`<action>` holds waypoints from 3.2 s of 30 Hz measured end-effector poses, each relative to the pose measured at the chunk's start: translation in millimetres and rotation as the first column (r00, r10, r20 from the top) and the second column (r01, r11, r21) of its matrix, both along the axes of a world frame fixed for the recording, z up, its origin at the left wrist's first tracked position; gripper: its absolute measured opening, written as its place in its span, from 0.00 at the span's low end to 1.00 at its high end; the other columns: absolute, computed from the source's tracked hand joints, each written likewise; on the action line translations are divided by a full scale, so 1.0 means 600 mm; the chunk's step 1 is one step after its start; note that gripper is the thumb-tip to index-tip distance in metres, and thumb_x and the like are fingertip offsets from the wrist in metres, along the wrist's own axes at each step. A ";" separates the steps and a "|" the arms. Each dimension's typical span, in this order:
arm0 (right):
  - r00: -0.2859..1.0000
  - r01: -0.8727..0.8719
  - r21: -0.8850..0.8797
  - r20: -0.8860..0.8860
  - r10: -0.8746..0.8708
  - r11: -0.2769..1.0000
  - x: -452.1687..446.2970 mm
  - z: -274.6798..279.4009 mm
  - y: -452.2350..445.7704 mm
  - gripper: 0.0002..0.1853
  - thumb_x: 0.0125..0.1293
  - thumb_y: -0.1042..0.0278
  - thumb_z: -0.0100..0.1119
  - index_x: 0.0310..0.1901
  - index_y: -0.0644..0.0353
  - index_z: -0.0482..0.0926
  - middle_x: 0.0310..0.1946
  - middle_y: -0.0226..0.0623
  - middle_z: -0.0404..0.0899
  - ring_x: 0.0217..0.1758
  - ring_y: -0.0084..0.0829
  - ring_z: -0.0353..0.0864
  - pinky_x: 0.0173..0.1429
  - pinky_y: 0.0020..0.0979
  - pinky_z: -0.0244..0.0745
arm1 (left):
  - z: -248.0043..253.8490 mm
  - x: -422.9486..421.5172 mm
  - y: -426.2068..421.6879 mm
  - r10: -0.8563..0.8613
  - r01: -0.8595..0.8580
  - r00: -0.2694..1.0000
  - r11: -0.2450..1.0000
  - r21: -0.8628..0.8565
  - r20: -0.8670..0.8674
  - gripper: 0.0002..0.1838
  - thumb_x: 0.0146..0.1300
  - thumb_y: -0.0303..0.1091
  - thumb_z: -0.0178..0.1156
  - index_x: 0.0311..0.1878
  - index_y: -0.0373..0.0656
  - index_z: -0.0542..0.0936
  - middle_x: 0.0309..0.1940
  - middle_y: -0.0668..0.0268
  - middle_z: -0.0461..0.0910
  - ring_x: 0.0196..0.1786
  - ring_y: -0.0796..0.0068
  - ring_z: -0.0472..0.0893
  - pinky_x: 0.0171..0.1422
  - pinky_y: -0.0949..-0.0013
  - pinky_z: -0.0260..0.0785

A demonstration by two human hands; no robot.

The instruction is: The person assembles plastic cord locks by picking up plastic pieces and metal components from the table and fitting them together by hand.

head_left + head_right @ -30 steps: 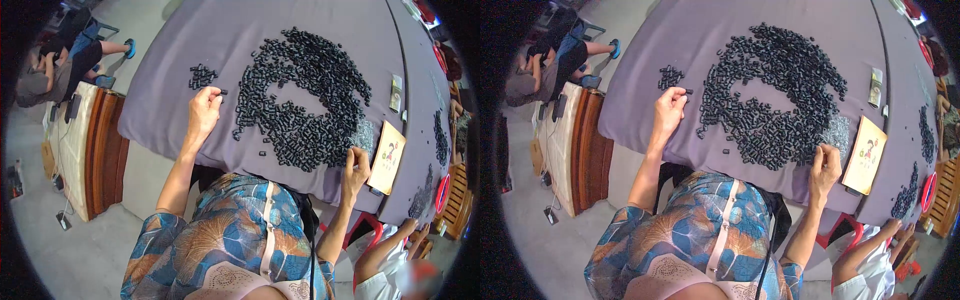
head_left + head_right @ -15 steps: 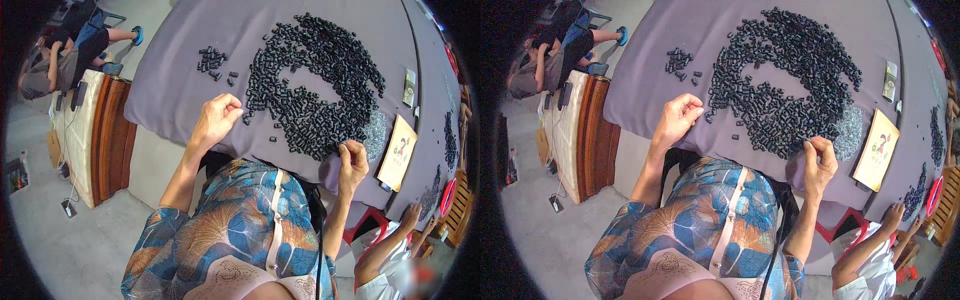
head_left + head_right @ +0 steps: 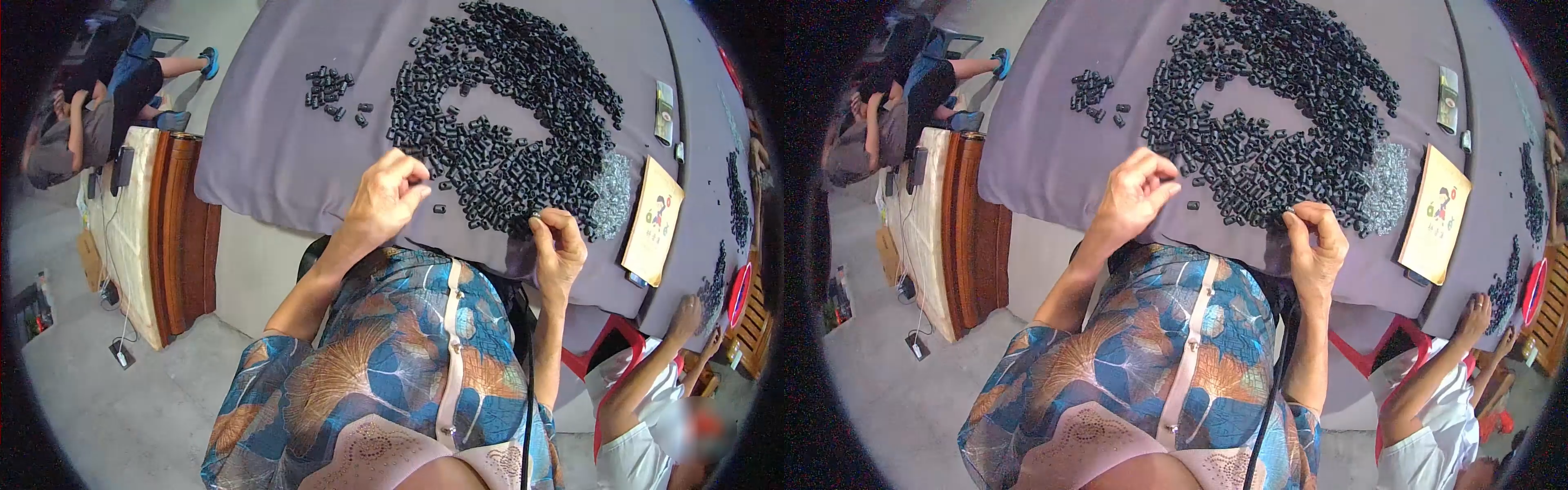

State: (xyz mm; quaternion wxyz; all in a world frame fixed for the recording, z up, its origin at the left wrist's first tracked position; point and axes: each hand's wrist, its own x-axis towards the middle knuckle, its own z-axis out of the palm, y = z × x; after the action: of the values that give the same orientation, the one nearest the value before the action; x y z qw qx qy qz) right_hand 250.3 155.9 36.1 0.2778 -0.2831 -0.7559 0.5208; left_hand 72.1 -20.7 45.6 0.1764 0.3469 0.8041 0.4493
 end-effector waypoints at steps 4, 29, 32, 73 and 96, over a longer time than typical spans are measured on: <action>1.000 -0.006 -0.042 0.013 0.007 0.999 -0.006 0.001 -0.011 0.03 0.54 0.81 0.58 0.31 0.66 0.74 0.29 0.33 0.76 0.30 0.18 0.71 0.35 0.19 0.67 | -0.016 0.031 -0.003 -0.140 0.140 0.982 0.990 -0.009 -0.125 0.10 0.46 0.23 0.64 0.34 0.38 0.76 0.29 0.64 0.71 0.25 0.71 0.73 0.30 0.70 0.66; 0.996 -0.075 -0.210 0.033 0.084 0.975 -0.038 0.017 -0.032 0.03 0.56 0.78 0.59 0.33 0.65 0.76 0.25 0.31 0.78 0.27 0.17 0.75 0.32 0.20 0.70 | 0.013 0.054 0.085 -0.187 0.085 0.705 0.980 0.181 0.685 0.06 0.58 0.28 0.59 0.38 0.37 0.78 0.23 0.74 0.74 0.23 0.89 0.69 0.26 0.83 0.62; 0.994 -0.092 -0.003 0.061 0.092 0.996 -0.035 0.022 -0.030 0.03 0.54 0.79 0.58 0.31 0.65 0.76 0.25 0.38 0.77 0.26 0.27 0.78 0.30 0.25 0.72 | 0.002 0.064 0.098 -0.215 0.150 0.690 0.977 0.154 0.692 0.06 0.59 0.28 0.58 0.38 0.37 0.78 0.23 0.74 0.73 0.23 0.90 0.68 0.26 0.82 0.62; 0.992 -0.129 -0.185 -0.034 0.125 0.974 -0.048 0.034 -0.016 0.06 0.56 0.80 0.56 0.36 0.65 0.77 0.30 0.35 0.76 0.31 0.22 0.75 0.36 0.22 0.71 | -0.005 0.054 0.115 -0.305 0.089 0.402 0.952 0.294 0.863 0.11 0.67 0.39 0.49 0.33 0.43 0.72 0.17 0.74 0.67 0.14 0.92 0.57 0.15 0.86 0.46; 0.998 -0.043 -0.337 0.032 0.057 0.941 -0.031 0.023 -0.020 0.03 0.61 0.77 0.52 0.36 0.65 0.73 0.26 0.27 0.73 0.27 0.15 0.69 0.32 0.18 0.67 | 0.001 0.038 0.105 -0.288 0.136 0.622 0.956 0.262 0.728 0.15 0.64 0.23 0.45 0.54 0.35 0.65 0.39 0.56 0.75 0.33 0.76 0.78 0.36 0.75 0.73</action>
State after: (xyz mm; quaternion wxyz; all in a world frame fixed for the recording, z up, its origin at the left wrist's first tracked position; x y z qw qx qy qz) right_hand 231.9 143.8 49.6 0.1964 -0.3178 -0.6685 0.6431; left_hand 95.0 42.1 46.5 0.5161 0.2338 0.5648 0.6000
